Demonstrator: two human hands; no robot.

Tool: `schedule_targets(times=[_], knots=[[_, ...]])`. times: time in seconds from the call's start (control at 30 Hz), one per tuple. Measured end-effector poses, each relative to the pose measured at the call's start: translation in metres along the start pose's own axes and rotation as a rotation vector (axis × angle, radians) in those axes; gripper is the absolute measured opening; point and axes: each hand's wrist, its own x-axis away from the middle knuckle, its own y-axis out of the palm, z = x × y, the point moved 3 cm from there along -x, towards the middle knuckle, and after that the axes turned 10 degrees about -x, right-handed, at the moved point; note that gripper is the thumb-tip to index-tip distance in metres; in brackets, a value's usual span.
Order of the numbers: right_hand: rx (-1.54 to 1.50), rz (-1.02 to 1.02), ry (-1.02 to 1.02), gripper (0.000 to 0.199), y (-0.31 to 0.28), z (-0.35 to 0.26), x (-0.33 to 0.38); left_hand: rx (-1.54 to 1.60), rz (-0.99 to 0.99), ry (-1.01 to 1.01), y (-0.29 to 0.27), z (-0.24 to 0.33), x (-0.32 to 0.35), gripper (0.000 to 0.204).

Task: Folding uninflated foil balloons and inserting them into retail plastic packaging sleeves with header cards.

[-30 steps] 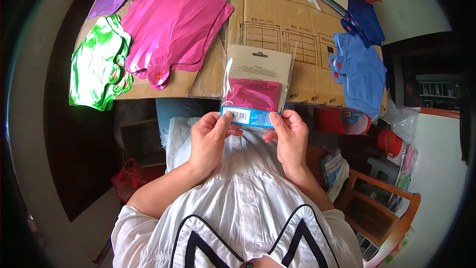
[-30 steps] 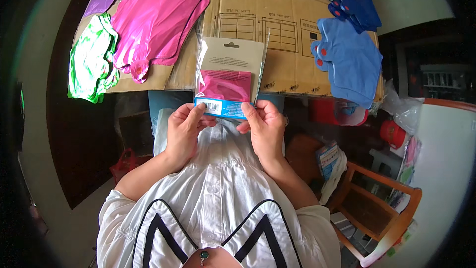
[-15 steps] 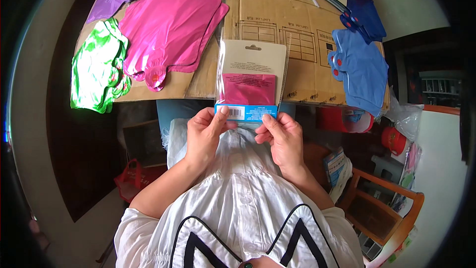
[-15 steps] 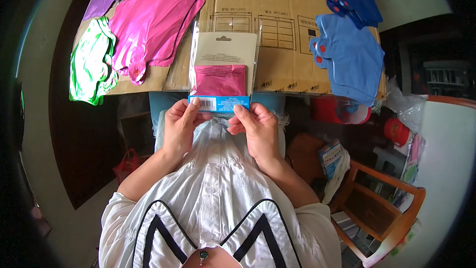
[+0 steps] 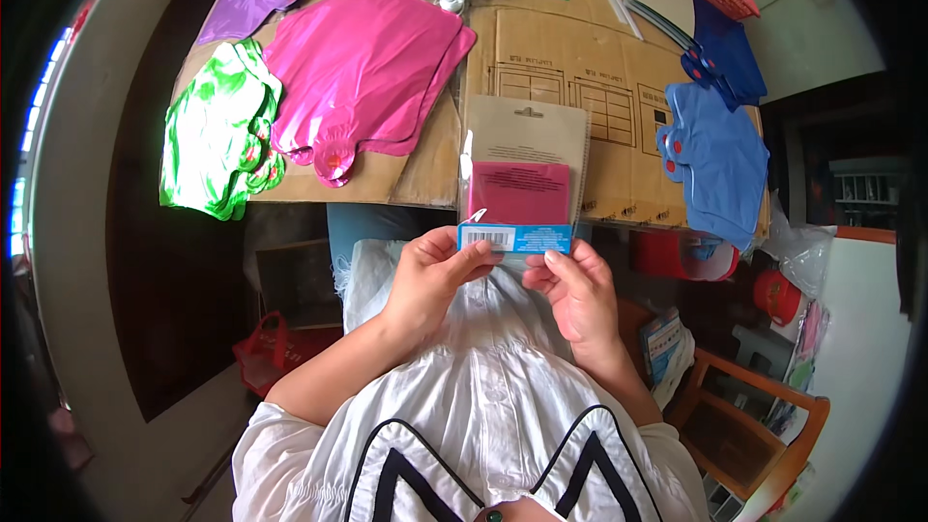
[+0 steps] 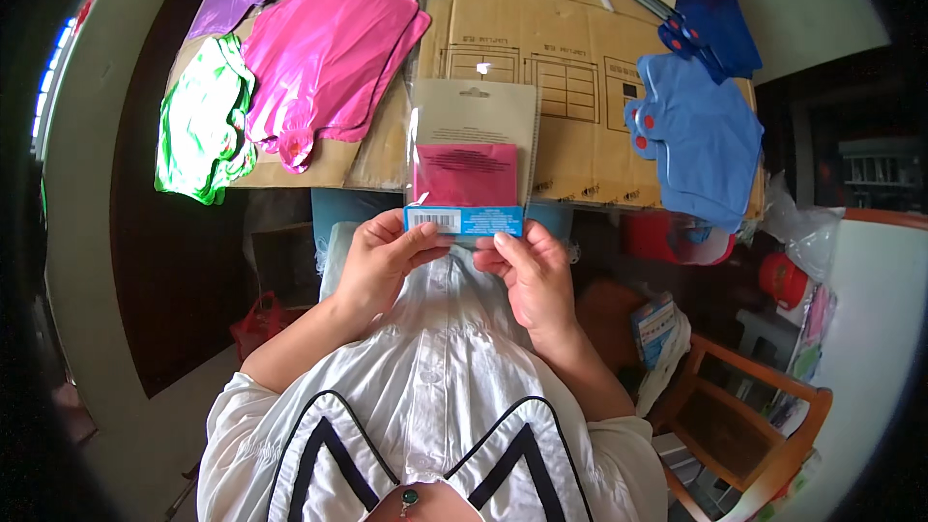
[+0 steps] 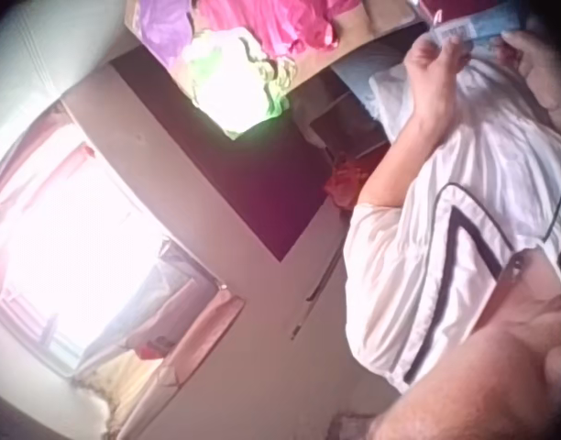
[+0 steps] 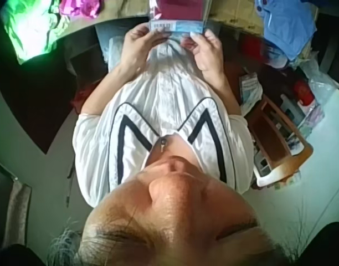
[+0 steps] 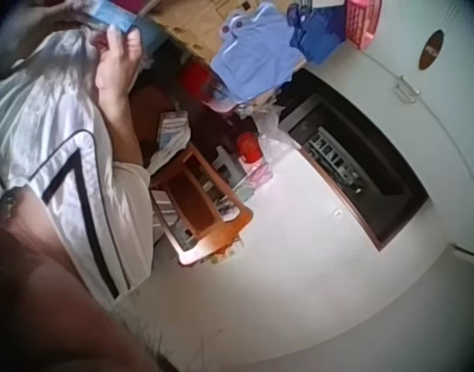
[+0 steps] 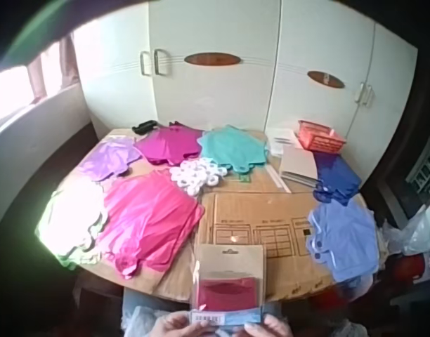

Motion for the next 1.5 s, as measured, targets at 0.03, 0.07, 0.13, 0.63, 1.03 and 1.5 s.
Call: schedule_targets(times=[0.03, 0.07, 0.13, 0.63, 1.03, 1.5], knots=[[0.029, -0.005, -0.012, 0.012, -0.001, -0.001, -0.001, 0.032, -0.001, -0.009, 0.002, 0.002, 0.000, 0.017], [0.058, -0.009, -0.025, 0.012, -0.002, -0.001, -0.002, 0.065, -0.003, -0.017, 0.003, 0.004, 0.000, 0.017], [0.076, 0.005, -0.034, 0.014, 0.000, -0.002, -0.002, 0.075, 0.006, -0.012, 0.003, 0.000, 0.000, 0.017], [0.094, 0.047, -0.136, 0.015, 0.009, 0.003, -0.005, 0.040, -0.008, 0.063, 0.008, -0.010, -0.002, 0.020], [0.132, 0.077, -0.151, 0.020, 0.009, 0.005, -0.007, 0.024, 0.034, 0.087, 0.009, -0.009, -0.005, 0.024], [0.035, -0.095, -0.009, 0.020, 0.002, 0.001, -0.009, 0.097, -0.049, 0.100, 0.001, -0.014, -0.001, 0.013]])
